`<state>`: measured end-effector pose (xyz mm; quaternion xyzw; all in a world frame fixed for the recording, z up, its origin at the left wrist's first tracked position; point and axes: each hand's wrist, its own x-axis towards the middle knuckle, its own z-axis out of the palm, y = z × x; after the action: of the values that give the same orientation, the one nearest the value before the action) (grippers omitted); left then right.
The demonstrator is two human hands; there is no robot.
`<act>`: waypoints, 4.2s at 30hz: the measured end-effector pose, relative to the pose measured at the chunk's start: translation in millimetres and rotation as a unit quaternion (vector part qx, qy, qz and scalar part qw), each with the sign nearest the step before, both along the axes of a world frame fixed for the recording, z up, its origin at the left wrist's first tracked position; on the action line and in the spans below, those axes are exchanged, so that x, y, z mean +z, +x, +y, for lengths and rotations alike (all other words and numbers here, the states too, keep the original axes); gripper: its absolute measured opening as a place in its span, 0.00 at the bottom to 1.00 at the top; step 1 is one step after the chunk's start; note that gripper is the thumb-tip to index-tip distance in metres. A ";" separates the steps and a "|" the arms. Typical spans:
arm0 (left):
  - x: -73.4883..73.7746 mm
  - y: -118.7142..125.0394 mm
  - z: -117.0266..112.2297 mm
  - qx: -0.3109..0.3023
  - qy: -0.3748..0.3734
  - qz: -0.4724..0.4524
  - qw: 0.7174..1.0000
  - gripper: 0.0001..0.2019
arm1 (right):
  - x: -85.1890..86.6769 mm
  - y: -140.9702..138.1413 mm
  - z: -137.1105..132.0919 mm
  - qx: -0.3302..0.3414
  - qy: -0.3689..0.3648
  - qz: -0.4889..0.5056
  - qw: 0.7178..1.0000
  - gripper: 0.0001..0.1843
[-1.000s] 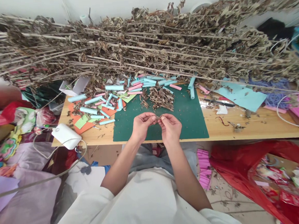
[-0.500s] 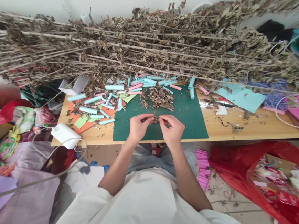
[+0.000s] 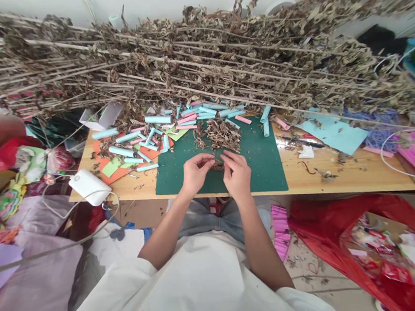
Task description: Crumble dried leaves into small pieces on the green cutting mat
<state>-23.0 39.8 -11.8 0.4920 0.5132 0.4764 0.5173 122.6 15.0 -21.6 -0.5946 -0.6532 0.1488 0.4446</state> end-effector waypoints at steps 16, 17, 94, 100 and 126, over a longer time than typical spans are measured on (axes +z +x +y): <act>2.1 7.5 -8.5 0.010 -0.056 -0.134 0.989 0.11 | 8.7 -16.7 -4.1 0.000 -0.068 0.196 0.978 0.09; 2.4 8.1 -9.3 0.016 -0.064 -0.156 0.986 0.11 | 8.0 -18.7 -3.5 -0.002 -0.081 0.249 0.965 0.08; -8.1 8.4 -6.7 0.028 -0.082 -0.167 0.982 0.13 | 6.7 -5.7 1.3 0.034 0.021 0.029 0.999 0.07; -12.0 10.7 -6.9 0.019 -0.050 -0.132 0.990 0.11 | 3.9 -11.5 0.7 0.011 0.007 -0.003 1.000 0.07; -2.6 10.1 -5.7 0.067 -0.065 -0.167 0.982 0.11 | 11.5 -13.1 1.0 0.030 -0.036 0.111 0.993 0.09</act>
<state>-12.8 34.1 -14.5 0.3353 0.4813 0.5512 0.5934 109.5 16.0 -10.1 -0.5701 -0.6114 0.2511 0.4880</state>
